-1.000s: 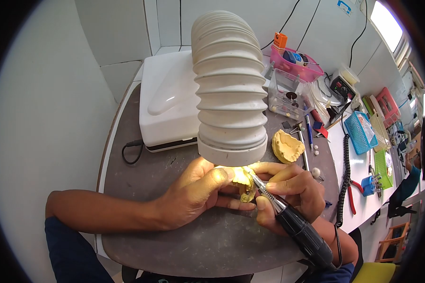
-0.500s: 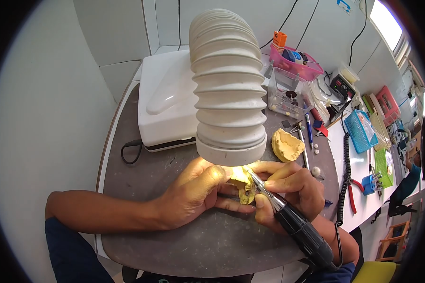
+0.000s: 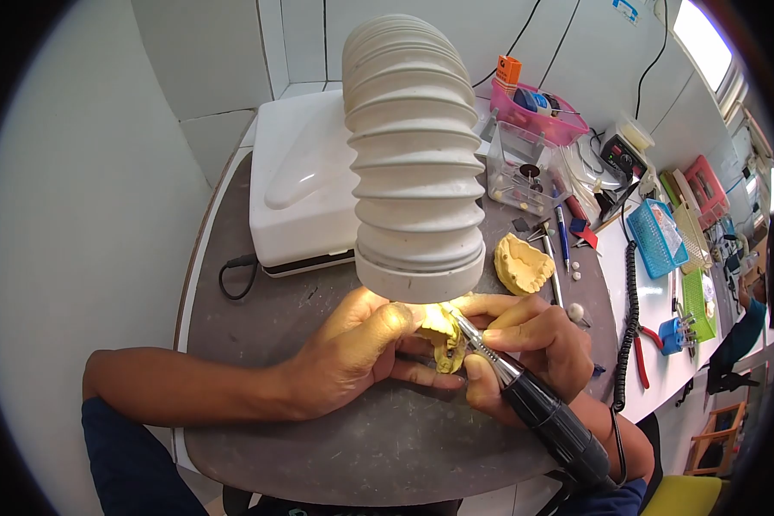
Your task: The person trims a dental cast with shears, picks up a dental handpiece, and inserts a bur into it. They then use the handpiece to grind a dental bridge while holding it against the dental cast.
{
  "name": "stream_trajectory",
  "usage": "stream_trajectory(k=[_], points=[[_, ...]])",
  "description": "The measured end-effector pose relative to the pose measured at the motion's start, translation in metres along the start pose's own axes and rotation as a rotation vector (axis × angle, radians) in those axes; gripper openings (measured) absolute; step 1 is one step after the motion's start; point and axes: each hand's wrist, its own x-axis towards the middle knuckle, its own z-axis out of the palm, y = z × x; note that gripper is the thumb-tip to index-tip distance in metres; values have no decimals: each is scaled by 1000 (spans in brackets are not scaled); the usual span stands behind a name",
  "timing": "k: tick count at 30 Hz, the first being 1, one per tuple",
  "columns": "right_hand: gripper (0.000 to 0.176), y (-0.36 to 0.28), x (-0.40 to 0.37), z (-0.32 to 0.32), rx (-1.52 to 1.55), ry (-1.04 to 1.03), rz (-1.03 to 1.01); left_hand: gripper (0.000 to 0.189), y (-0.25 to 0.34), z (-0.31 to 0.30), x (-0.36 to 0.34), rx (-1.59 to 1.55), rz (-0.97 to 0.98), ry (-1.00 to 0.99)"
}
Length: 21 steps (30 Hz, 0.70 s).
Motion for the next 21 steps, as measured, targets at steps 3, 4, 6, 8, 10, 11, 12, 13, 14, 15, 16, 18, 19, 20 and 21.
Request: stream_trajectory(k=[3, 4, 6, 8, 10, 11, 12, 13, 14, 15, 16, 18, 19, 20, 21], points=[[32, 0, 1, 0, 6, -10, -8, 48, 0, 0, -1, 5, -1, 11], [32, 0, 0, -1, 5, -10, -8, 49, 0, 1, -1, 8, -2, 13], [32, 0, -1, 0, -5, 14, 19, 49, 0, 1, -1, 11, -2, 4], [32, -1, 0, -1, -4, 8, 12, 48, 1, 1, -1, 15, 1, -3], [33, 0, 1, -2, -4, 1, 7, 47, 1, 1, -1, 10, -10, 0], [33, 0, 2, -1, -4, -5, 5, 47, 0, 0, 0, 9, -12, -2], [33, -1, 2, -1, -4, -10, 4, 47, -1, -1, 0, -1, -10, 7], [33, -1, 1, -1, -4, -9, 5, 46, -2, -1, 0, -10, -8, 18], [33, -2, 1, -2, -14, -4, 14, 46, -1, -1, 0, -10, -8, 20], [34, -2, 1, -2, -25, 1, 22, 47, 0, 1, 0, 0, -13, 13], [34, -2, 1, -1, -24, 0, 20, 48, 1, 1, 0, 8, -17, 5], [34, -1, 1, 0, 35, 0, 14, 48, -2, -1, -1, 10, -4, 17], [34, -1, 0, 0, 33, 1, 16, 49, -4, -2, -1, 12, 6, 29], [34, -1, -1, 0, 24, 3, 12, 49, -4, -2, 0, 13, 4, 28], [34, 0, -1, 0, 16, 5, 6, 50, -3, -1, 0, 12, -2, 28]])
